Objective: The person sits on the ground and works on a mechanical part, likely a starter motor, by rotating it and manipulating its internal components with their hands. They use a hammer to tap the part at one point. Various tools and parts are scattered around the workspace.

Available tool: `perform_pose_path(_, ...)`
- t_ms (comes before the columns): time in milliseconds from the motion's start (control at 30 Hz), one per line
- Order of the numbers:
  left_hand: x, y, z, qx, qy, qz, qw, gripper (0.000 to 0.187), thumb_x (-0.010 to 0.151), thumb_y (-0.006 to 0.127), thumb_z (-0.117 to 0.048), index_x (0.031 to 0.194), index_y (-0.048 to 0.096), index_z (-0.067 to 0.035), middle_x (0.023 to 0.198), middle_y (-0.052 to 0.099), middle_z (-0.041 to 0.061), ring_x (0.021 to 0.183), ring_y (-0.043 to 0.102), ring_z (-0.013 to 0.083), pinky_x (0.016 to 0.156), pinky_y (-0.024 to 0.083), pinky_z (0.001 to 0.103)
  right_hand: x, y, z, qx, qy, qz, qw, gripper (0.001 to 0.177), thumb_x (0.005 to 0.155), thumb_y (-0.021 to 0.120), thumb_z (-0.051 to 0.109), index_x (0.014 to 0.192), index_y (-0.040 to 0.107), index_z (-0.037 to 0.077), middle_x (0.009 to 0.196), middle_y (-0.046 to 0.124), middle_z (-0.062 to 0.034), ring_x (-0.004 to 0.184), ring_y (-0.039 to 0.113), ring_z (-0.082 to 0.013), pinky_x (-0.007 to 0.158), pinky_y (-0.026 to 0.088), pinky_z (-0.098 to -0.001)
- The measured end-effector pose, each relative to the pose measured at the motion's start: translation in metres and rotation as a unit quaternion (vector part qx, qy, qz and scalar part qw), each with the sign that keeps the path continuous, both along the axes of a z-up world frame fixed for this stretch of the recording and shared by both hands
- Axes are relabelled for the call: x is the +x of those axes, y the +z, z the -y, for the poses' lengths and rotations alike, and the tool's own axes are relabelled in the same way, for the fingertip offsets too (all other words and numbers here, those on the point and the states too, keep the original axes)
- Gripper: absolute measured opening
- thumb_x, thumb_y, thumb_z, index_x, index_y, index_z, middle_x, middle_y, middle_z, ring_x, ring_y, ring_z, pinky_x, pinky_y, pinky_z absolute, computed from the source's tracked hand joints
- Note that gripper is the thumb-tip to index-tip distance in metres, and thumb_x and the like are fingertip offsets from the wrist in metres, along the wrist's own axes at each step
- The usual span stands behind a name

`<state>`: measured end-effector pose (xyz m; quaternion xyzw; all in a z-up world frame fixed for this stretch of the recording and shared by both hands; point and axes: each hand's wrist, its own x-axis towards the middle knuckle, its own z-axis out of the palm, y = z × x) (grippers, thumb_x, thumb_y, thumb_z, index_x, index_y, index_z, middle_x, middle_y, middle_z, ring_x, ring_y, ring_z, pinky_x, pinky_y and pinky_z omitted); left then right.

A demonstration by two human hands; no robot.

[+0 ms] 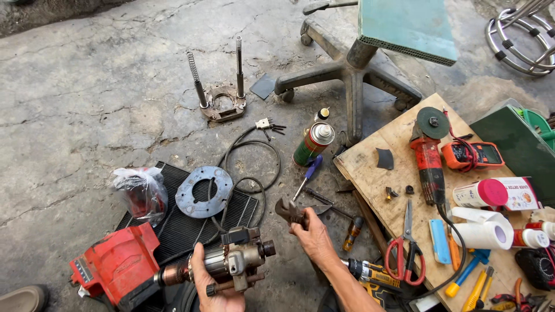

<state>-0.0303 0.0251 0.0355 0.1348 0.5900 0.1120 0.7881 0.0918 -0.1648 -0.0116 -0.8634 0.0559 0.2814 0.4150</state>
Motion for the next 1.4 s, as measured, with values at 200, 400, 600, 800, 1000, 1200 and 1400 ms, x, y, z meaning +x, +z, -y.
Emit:
perform_pose_path(200,-0.013,0.017,-0.001,0.023,-0.003,0.056,0.998,0.052,0.098,0.068,-0.072,0.112,0.071,-0.022,0.104,0.078,0.001,0.087,0.076,0.0248,0.057,0.057,0.060,0.004,0.109,0.009,0.345,-0.253,-0.056,0.902,0.057,0.091,0.075,-0.003,0.145,0.061,0.008,0.112,0.079,-0.0274,0.074,0.066,-0.0256,0.072,0.055,-0.0399)
perform_pose_path(400,-0.020,0.023,0.003,0.005,0.017,0.105,0.994,0.051,0.097,0.072,-0.070,0.109,0.072,-0.021,0.100,0.077,0.000,0.084,0.075,0.0242,0.059,0.056,0.055,-0.067,0.151,0.024,0.252,-0.166,0.004,0.953,0.047,0.107,0.069,0.041,0.085,0.073,-0.001,0.044,0.045,-0.0047,0.036,0.034,-0.0145,0.037,0.021,-0.0306)
perform_pose_path(600,-0.011,0.089,0.008,-0.060,0.130,0.003,0.990,0.048,0.085,0.088,-0.041,0.125,0.068,-0.025,0.123,0.082,0.001,0.109,0.077,0.0168,0.095,0.067,0.044,-0.127,0.090,0.024,0.008,-0.071,-0.056,0.996,0.077,0.094,0.073,0.054,0.168,0.050,0.044,0.163,0.069,-0.0037,0.149,0.065,-0.0265,0.129,0.047,-0.0529)
perform_pose_path(800,-0.014,0.093,0.006,-0.039,0.143,0.029,0.989,0.044,0.087,0.086,-0.039,0.125,0.070,-0.023,0.121,0.084,0.002,0.106,0.079,0.0162,0.091,0.068,0.044,-0.146,0.031,0.025,-0.034,0.072,0.238,0.968,0.065,0.107,0.065,0.034,0.168,0.044,0.025,0.121,0.087,-0.0083,0.107,0.085,-0.0343,0.078,0.056,-0.0472)
perform_pose_path(1000,-0.013,0.078,0.001,-0.097,0.152,-0.005,0.984,0.050,0.086,0.089,-0.041,0.128,0.067,-0.024,0.131,0.083,0.007,0.103,0.080,0.0210,0.089,0.069,0.047,-0.147,0.028,0.017,-0.066,0.141,0.441,0.884,0.062,0.107,0.067,0.021,0.165,0.046,0.014,0.144,0.077,-0.0095,0.094,0.085,-0.0277,0.073,0.068,-0.0354)
perform_pose_path(1200,-0.011,0.089,0.008,-0.124,0.133,-0.033,0.983,0.053,0.089,0.087,-0.043,0.132,0.066,-0.019,0.130,0.081,0.010,0.110,0.079,0.0266,0.094,0.067,0.053,-0.140,0.027,0.008,-0.081,0.149,0.422,0.891,0.070,0.106,0.066,0.010,0.170,0.038,0.014,0.119,0.077,-0.0092,0.076,0.078,-0.0319,0.062,0.061,-0.0431)
perform_pose_path(1400,-0.005,0.079,0.017,-0.076,0.134,-0.066,0.986,0.056,0.081,0.091,-0.030,0.124,0.058,-0.016,0.115,0.082,0.008,0.089,0.077,0.0201,0.076,0.068,0.043,-0.137,0.009,0.006,-0.172,0.111,0.403,0.892,0.026,0.108,0.070,0.035,0.115,0.054,0.015,0.082,0.075,-0.0063,0.064,0.073,-0.0411,0.046,0.056,-0.0526)
